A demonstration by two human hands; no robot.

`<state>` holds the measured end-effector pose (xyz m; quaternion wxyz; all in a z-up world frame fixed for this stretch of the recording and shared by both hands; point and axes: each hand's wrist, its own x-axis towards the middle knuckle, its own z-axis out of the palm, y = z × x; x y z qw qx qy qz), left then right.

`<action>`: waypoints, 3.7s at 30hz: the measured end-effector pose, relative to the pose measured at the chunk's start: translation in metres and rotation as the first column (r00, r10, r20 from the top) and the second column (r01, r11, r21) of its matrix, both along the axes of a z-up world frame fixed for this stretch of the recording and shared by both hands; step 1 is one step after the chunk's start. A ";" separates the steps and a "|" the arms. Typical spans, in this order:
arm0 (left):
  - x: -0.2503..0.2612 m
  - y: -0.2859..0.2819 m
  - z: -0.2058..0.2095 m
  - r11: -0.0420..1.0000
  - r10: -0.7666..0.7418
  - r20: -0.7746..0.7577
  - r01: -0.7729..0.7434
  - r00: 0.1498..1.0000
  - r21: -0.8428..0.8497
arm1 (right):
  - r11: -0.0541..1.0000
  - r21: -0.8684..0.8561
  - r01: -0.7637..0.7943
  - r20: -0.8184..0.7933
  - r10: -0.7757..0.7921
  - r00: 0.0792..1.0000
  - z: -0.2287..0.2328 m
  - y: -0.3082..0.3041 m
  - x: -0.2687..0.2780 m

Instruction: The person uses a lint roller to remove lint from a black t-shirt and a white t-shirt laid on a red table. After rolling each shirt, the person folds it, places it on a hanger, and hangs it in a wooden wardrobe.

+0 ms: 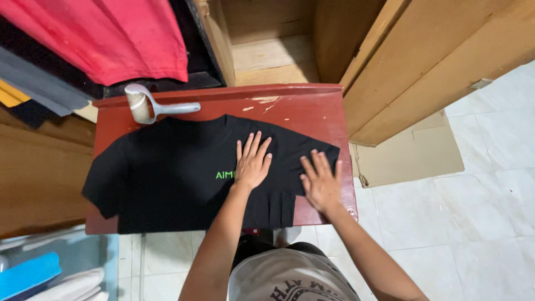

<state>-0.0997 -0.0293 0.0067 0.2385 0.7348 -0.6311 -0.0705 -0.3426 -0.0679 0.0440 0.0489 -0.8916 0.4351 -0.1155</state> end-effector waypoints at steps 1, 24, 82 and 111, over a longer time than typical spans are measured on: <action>0.002 0.006 -0.001 0.999 -0.030 -0.061 0.027 0.998 -0.041 | 1.000 -0.023 0.022 0.011 -0.021 1.000 -0.002 -0.001 -0.008; 0.046 0.213 0.006 0.996 -0.080 0.150 0.073 0.986 0.048 | 0.874 0.291 0.388 0.082 -0.427 0.900 -0.028 0.109 0.003; 0.488 0.259 -0.132 0.823 0.188 -0.932 -0.567 0.311 -0.024 | 0.850 0.114 -0.514 -0.002 0.518 0.855 -0.019 0.133 0.529; 0.720 0.059 0.227 0.795 0.407 0.000 -0.354 0.913 -0.493 | 0.856 -0.418 -0.305 0.212 0.418 0.883 0.209 0.038 0.828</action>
